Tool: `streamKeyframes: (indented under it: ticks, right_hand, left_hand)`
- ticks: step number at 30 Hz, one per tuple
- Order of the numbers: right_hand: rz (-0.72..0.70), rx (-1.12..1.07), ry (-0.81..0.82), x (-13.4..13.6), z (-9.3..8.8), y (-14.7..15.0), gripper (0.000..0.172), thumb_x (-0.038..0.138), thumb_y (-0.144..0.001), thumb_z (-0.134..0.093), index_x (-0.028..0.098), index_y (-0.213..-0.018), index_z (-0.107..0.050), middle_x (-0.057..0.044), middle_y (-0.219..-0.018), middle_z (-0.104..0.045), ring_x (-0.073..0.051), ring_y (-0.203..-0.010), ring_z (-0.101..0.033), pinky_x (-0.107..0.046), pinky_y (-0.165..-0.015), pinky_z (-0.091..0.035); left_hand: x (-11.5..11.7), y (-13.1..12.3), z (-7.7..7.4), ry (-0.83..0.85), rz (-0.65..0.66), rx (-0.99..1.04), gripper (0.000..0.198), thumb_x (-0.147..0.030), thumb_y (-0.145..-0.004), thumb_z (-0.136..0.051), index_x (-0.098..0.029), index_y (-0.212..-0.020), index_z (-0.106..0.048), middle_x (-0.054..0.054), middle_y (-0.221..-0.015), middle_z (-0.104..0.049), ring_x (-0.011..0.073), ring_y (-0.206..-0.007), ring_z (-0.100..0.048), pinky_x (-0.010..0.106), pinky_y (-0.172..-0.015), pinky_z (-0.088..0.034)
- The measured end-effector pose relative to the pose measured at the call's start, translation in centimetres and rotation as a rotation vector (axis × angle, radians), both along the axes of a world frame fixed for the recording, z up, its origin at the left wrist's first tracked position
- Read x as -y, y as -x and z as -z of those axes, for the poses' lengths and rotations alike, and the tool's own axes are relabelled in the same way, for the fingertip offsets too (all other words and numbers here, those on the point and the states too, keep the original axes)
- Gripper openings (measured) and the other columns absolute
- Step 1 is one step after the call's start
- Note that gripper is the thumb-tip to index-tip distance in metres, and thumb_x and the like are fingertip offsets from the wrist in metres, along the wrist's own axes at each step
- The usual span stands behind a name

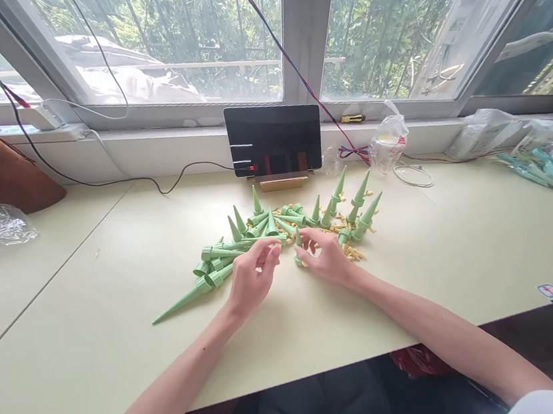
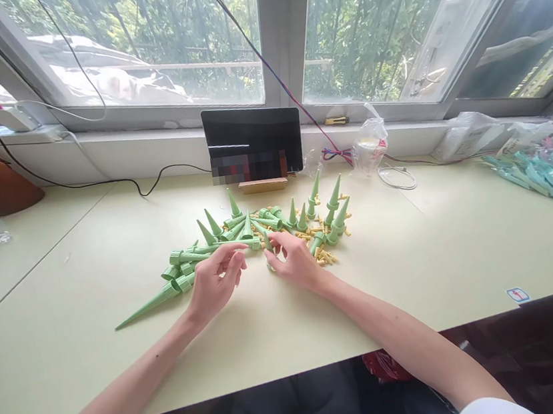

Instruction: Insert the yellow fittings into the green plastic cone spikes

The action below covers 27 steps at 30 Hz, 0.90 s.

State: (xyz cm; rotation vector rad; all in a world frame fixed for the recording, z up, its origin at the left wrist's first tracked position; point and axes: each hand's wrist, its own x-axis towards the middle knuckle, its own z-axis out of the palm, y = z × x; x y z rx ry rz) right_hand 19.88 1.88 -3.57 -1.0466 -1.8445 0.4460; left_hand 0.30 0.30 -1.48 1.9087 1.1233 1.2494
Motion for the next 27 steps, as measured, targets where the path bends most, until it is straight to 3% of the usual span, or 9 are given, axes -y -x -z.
streamKeyframes:
  ticks: [4, 11, 15, 21, 27]
  right_hand:
    - [0.023, -0.077, 0.144, 0.1, -0.4, -0.2, 0.022, 0.031, -0.090, -0.057, 0.019, -0.108, -0.061, -0.001, -0.079, -0.066, -0.012, -0.054, -0.053, -0.025, -0.055, -0.049]
    - [0.012, -0.087, 0.141, 0.0, -0.6, -0.2, 0.021, 0.037, -0.094, -0.053, 0.018, -0.095, -0.063, -0.003, -0.087, -0.069, -0.012, -0.059, -0.057, -0.025, -0.057, -0.050]
    - [0.009, -0.071, 0.109, 0.0, -0.5, -0.1, 0.024, 0.038, -0.096, -0.051, 0.018, -0.089, -0.063, -0.005, -0.088, -0.070, -0.014, -0.067, -0.061, -0.025, -0.058, -0.050]
    - [0.048, -0.024, 0.014, 0.0, -0.3, 0.0, 0.023, 0.036, -0.098, -0.049, 0.019, -0.089, -0.063, -0.004, -0.085, -0.070, -0.013, -0.062, -0.060, -0.025, -0.059, -0.051]
    - [0.282, -0.028, -0.198, -0.5, -3.4, -0.8, 0.019, 0.033, -0.098, -0.051, 0.020, -0.099, -0.063, -0.001, -0.075, -0.068, -0.013, -0.057, -0.059, -0.026, -0.060, -0.050]
  left_hand:
    - [-0.2, 0.0, 0.2, -0.023, -0.005, -0.030, 0.022, -0.036, -0.098, -0.050, -0.017, -0.098, -0.062, -0.002, -0.064, -0.059, 0.0096, -0.051, -0.056, 0.019, -0.049, -0.042]
    - [-0.4, -0.1, 0.5, -0.068, 0.026, -0.158, 0.031, -0.037, -0.098, -0.049, -0.016, -0.080, -0.064, -0.002, -0.059, -0.059, 0.0100, -0.052, -0.053, 0.021, -0.050, -0.038]
    - [-0.5, 0.0, 0.6, -0.074, 0.067, -0.203, 0.048, -0.037, -0.100, -0.044, -0.015, -0.061, -0.062, -0.002, -0.050, -0.055, 0.0091, -0.046, -0.048, 0.022, -0.051, -0.037]
    - [-0.6, 0.0, 0.9, -0.055, 0.070, -0.254, 0.050, -0.034, -0.101, -0.040, -0.015, -0.061, -0.062, -0.002, -0.050, -0.055, 0.0093, -0.045, -0.049, 0.022, -0.054, -0.038]
    - [-0.8, 0.1, 1.5, -0.043, 0.061, -0.326, 0.044, -0.032, -0.101, -0.036, -0.017, -0.066, -0.057, -0.001, -0.057, -0.059, 0.0121, -0.052, -0.053, 0.024, -0.059, -0.040]
